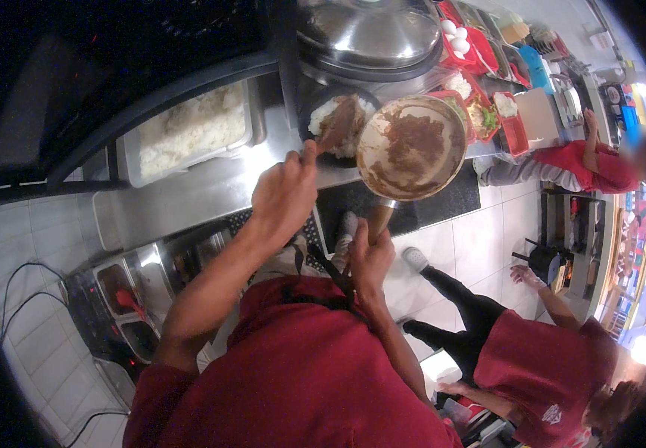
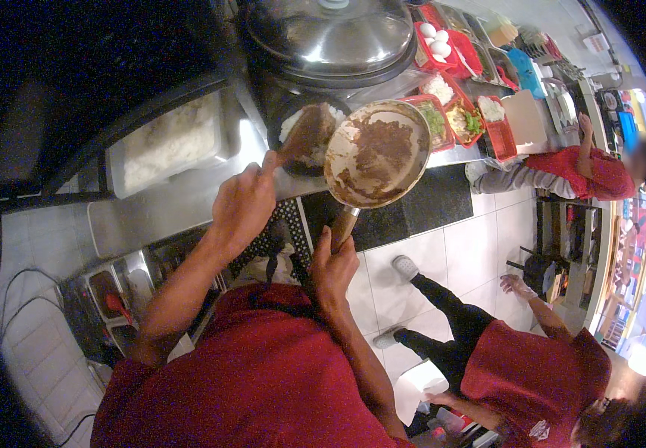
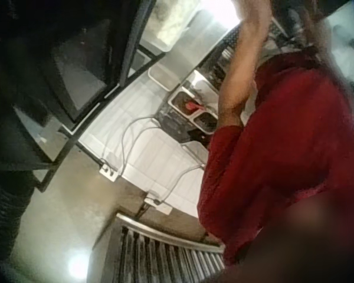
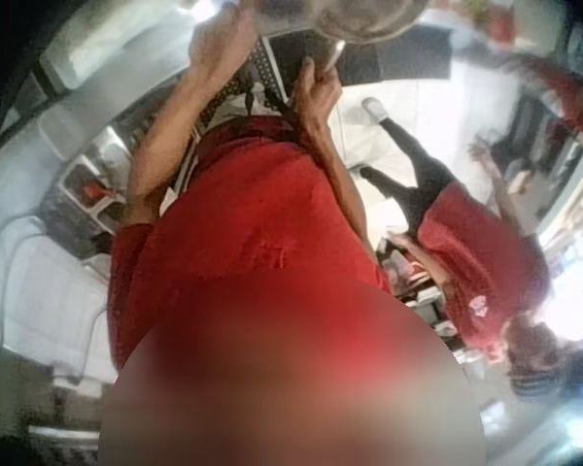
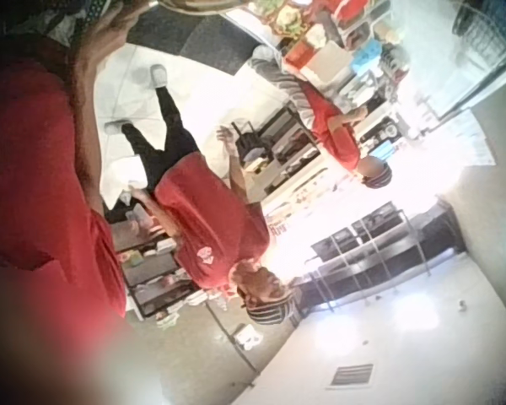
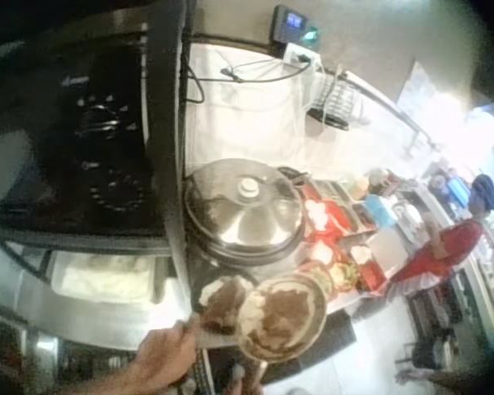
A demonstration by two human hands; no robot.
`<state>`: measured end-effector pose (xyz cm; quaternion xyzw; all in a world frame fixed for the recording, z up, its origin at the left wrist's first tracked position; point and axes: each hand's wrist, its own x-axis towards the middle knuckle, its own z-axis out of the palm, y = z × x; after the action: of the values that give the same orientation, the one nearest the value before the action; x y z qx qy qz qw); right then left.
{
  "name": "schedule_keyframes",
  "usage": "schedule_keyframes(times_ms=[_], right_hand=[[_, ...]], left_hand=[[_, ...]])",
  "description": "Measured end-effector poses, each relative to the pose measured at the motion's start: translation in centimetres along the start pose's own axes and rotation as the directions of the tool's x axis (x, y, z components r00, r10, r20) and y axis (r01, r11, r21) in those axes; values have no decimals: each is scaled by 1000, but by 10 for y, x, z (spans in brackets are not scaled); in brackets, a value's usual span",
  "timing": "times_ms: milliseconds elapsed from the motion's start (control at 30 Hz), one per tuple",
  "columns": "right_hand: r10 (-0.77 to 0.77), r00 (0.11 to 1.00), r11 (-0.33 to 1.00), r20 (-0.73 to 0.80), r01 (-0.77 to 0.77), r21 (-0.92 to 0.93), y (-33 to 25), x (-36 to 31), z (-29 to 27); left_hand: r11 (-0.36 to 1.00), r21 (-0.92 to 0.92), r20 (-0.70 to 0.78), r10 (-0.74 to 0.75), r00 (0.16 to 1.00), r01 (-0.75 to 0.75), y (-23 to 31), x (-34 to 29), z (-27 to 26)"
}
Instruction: The person scoops rice into a black bowl and into red bento trays, then adds cooked meat and sauce from a pan. They retrieve breaded cutlets from a refrigerator, place them in sauce, and cut them into strips using kitchen shears. The cutlets are arranged in the bento trays alongside rice and vegetables.
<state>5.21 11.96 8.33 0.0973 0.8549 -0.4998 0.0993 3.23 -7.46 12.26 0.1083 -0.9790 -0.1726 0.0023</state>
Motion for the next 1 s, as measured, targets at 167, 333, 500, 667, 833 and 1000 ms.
schedule_keyframes(times_ms=[167, 333, 500, 667, 833, 1000], right_hand=[[-97, 993, 994, -62, 100, 40, 0, 2, -2], [-37, 999, 998, -37, 38, 45, 0, 1, -9], [-45, 999, 998, -23, 46, 45, 4, 4, -13], [-30, 999, 999, -13, 30, 39, 7, 7, -16], [9, 1000, 998, 25, -11, 59, 1, 9, -21], [33, 996, 997, 82, -38, 65, -7, 10, -25]], left_hand=[[993, 113, 56, 33, 998, -39, 7, 17, 7], [987, 154, 75, 30, 997, -41, 5, 17, 8], [981, 176, 79, 69, 994, -82, 5, 19, 5], [982, 177, 120, 48, 992, -69, 11, 22, -18], [1000, 16, 23, 6, 1000, -6, 34, 0, -55], [887, -437, 124, 222, 967, -148, 63, 1, -58]])
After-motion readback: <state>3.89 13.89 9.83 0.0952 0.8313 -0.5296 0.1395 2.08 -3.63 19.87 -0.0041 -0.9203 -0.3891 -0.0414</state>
